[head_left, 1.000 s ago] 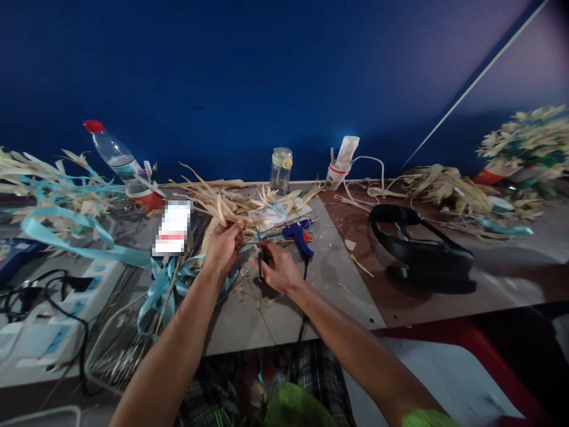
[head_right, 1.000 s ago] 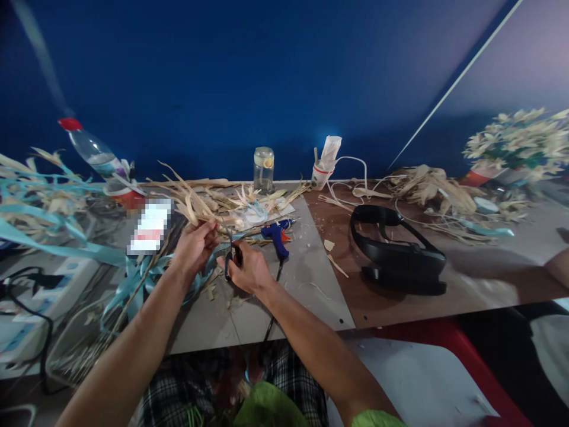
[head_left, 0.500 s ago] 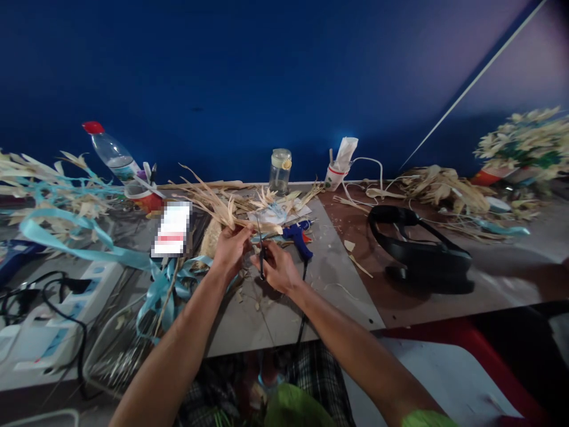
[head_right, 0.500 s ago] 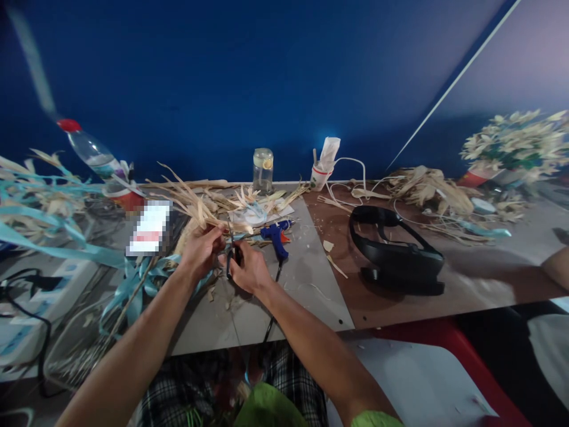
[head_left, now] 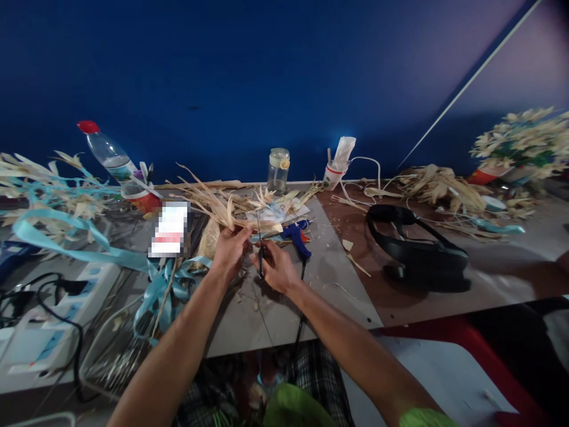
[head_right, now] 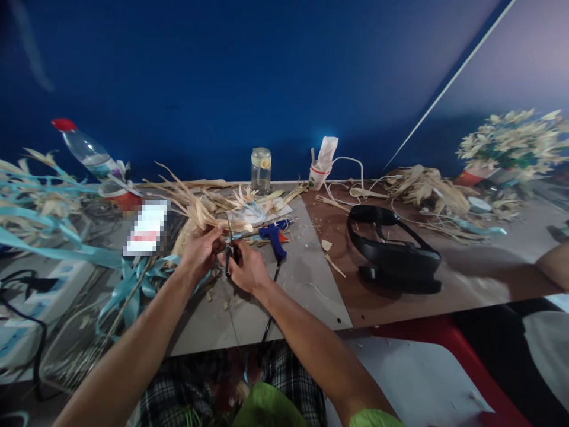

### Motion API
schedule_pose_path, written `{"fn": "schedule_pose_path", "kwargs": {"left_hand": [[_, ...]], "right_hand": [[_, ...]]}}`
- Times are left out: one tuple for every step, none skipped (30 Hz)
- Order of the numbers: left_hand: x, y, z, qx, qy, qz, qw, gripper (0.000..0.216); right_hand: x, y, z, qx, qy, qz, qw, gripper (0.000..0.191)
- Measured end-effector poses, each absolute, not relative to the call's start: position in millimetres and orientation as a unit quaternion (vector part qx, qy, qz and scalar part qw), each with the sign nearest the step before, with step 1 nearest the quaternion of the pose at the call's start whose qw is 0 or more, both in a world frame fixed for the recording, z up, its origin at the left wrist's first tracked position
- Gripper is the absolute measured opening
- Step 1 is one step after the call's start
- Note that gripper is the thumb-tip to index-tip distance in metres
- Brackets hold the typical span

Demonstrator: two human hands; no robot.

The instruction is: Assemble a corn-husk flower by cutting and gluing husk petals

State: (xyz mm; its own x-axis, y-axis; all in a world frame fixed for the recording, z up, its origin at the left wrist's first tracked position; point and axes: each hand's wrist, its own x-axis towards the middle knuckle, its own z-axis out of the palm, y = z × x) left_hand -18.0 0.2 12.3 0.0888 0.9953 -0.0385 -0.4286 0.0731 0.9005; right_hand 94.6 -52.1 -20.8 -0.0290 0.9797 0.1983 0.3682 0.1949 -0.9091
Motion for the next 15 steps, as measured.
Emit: {"fn": "schedule_pose_path", "kwargs": {"left_hand": [[-17.6,0.1,12.7,0.38,0.369,0.565,0.633,0.026],[-17.2,0.1,13.1,0.378,0.366,0.567,0.634,0.027],[-16.8,-0.1,13.5,0.376,0.363,0.57,0.635,0.027],[-16.5,-0.3,14.0,0.373,0.36,0.572,0.635,0.027],[-16.1,-0.6,14.5,0.37,0.359,0.574,0.637,0.027],[-15.8,-1.0,15.2,0.367,0.36,0.573,0.638,0.028],[-15.4,-1.5,15.8,0.364,0.364,0.571,0.64,0.029],[-15.2,-2.1,16.4,0.361,0.369,0.568,0.641,0.03],[-15.0,-2.7,16.8,0.357,0.376,0.564,0.642,0.03],[-14.9,-3.2,17.1,0.352,0.383,0.561,0.643,0.031],[-14.9,-3.7,17.2,0.347,0.39,0.558,0.645,0.031],[-15.1,-4.0,17.1,0.341,0.395,0.555,0.647,0.031],[-15.5,-4.2,16.8,0.335,0.399,0.551,0.652,0.031],[-15.9,-4.3,16.3,0.33,0.401,0.546,0.657,0.031],[-16.3,-4.2,15.8,0.324,0.404,0.544,0.661,0.032]], "right_hand": [[94.6,-52.1,-21.4,-0.535,-0.631,0.341,0.447,0.034],[94.7,-52.1,-22.0,-0.535,-0.632,0.339,0.446,0.033],[94.8,-52.1,-22.3,-0.536,-0.634,0.337,0.444,0.033],[94.9,-52.1,-22.2,-0.536,-0.637,0.334,0.442,0.033],[95.1,-52.0,-21.9,-0.537,-0.64,0.331,0.439,0.033],[95.2,-52.0,-21.3,-0.537,-0.644,0.327,0.435,0.033],[95.3,-52.0,-20.5,-0.537,-0.649,0.323,0.432,0.033],[95.3,-52.0,-19.6,-0.537,-0.652,0.32,0.429,0.034],[95.3,-52.0,-18.7,-0.536,-0.655,0.317,0.429,0.034],[95.2,-52.0,-18.1,-0.535,-0.656,0.315,0.43,0.035],[95.1,-52.0,-17.8,-0.533,-0.656,0.315,0.432,0.035],[95.1,-51.9,-17.9,-0.532,-0.655,0.314,0.435,0.035],[95.1,-51.8,-18.4,-0.531,-0.653,0.314,0.439,0.035],[95.1,-51.6,-19.3,-0.53,-0.652,0.315,0.441,0.035],[95.1,-51.4,-20.4,-0.528,-0.651,0.316,0.444,0.035]]}}
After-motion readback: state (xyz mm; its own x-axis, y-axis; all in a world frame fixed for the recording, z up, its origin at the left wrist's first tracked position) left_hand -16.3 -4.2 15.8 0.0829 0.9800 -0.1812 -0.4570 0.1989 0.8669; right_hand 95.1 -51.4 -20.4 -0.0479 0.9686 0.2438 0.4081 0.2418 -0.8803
